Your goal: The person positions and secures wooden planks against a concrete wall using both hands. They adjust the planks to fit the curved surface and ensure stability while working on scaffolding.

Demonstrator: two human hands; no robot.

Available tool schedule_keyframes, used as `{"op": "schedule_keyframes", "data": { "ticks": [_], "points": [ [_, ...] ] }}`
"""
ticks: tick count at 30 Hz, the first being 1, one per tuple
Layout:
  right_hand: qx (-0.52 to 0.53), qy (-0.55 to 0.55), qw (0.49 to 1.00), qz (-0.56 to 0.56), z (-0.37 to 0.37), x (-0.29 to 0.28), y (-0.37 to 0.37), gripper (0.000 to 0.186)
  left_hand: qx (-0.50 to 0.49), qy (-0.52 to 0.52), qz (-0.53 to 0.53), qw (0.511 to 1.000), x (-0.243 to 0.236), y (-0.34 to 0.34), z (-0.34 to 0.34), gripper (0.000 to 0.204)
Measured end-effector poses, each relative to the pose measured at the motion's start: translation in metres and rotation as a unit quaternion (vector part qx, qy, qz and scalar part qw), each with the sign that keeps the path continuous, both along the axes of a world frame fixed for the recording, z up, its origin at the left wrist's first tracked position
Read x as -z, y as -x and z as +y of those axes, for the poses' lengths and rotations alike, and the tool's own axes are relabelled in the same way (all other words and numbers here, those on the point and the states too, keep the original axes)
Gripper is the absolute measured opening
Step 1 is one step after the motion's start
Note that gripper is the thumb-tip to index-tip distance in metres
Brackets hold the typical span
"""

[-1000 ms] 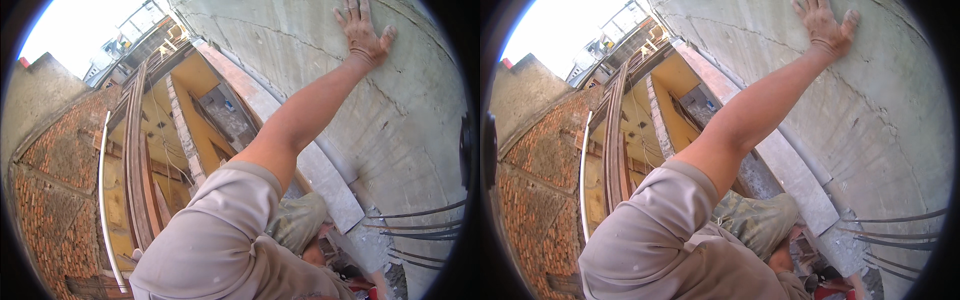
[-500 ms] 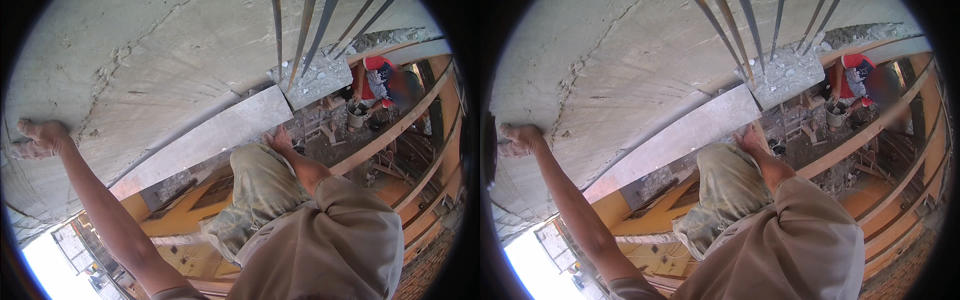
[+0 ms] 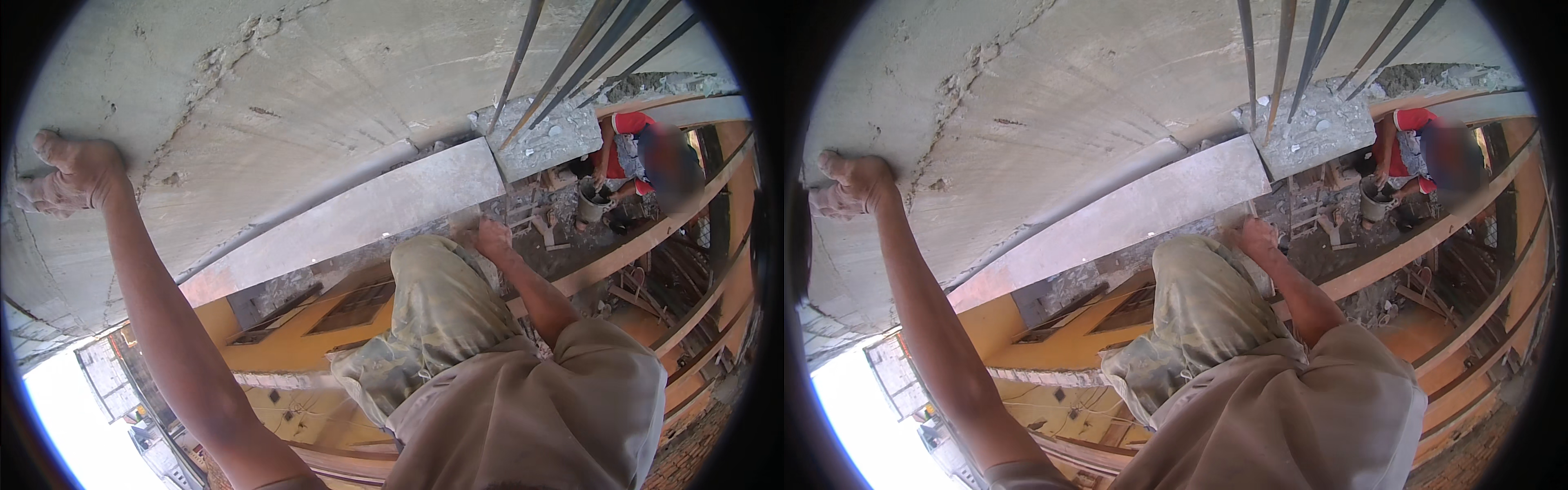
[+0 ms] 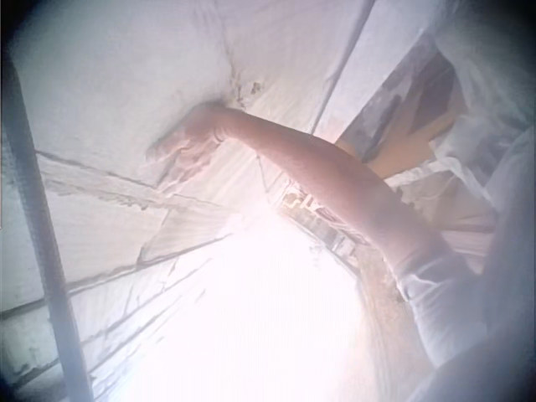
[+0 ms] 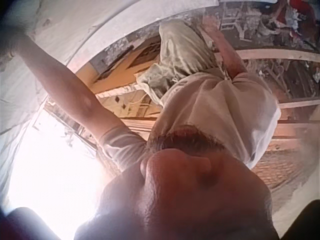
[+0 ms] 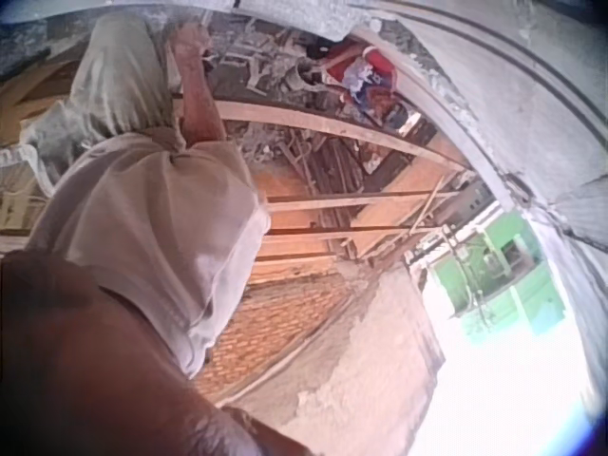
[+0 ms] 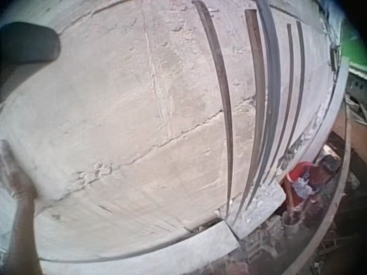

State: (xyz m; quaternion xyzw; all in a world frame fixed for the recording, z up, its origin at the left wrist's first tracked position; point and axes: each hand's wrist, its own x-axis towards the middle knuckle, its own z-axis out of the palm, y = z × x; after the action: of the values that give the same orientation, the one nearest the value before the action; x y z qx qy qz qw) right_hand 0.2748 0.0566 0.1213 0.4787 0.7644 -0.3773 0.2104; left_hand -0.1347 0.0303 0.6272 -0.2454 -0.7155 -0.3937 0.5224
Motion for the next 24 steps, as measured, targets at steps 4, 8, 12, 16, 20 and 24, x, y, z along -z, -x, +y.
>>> {"op": "schedule_keyframes", "data": {
  "ticks": [4, 8, 12, 16, 20, 24],
  "points": [
    [-0.045, 0.006, 0.981, 0.189, 0.011, -0.108, 0.074, 0.065, -0.022, -0.028, 0.020, 0.999, 0.006, -0.002, -0.012, 0.092],
    [-0.194, 0.083, 0.919, 0.334, 0.026, -0.092, 0.201, 0.049, 0.001, -0.012, 0.000, 1.000, 0.001, -0.010, -0.008, 0.098],
    [0.196, 0.405, 0.818, 0.358, 0.027, -0.012, 0.246, 0.034, 0.040, -0.017, -0.026, 0.999, 0.003, -0.022, -0.005, 0.103],
    [0.469, 0.500, 0.574, 0.447, 0.010, -0.006, 0.254, 0.036, 0.020, -0.004, -0.004, 1.000, 0.002, -0.009, -0.012, 0.098],
    [0.393, 0.526, 0.582, 0.479, 0.019, -0.036, 0.254, 0.035, 0.012, 0.045, 0.067, 0.997, 0.015, 0.012, -0.015, 0.093],
    [0.333, 0.485, 0.696, 0.411, 0.008, -0.032, 0.174, 0.029, -0.073, 0.151, 0.134, 0.977, -0.004, 0.063, -0.035, 0.080]
  ]
}}
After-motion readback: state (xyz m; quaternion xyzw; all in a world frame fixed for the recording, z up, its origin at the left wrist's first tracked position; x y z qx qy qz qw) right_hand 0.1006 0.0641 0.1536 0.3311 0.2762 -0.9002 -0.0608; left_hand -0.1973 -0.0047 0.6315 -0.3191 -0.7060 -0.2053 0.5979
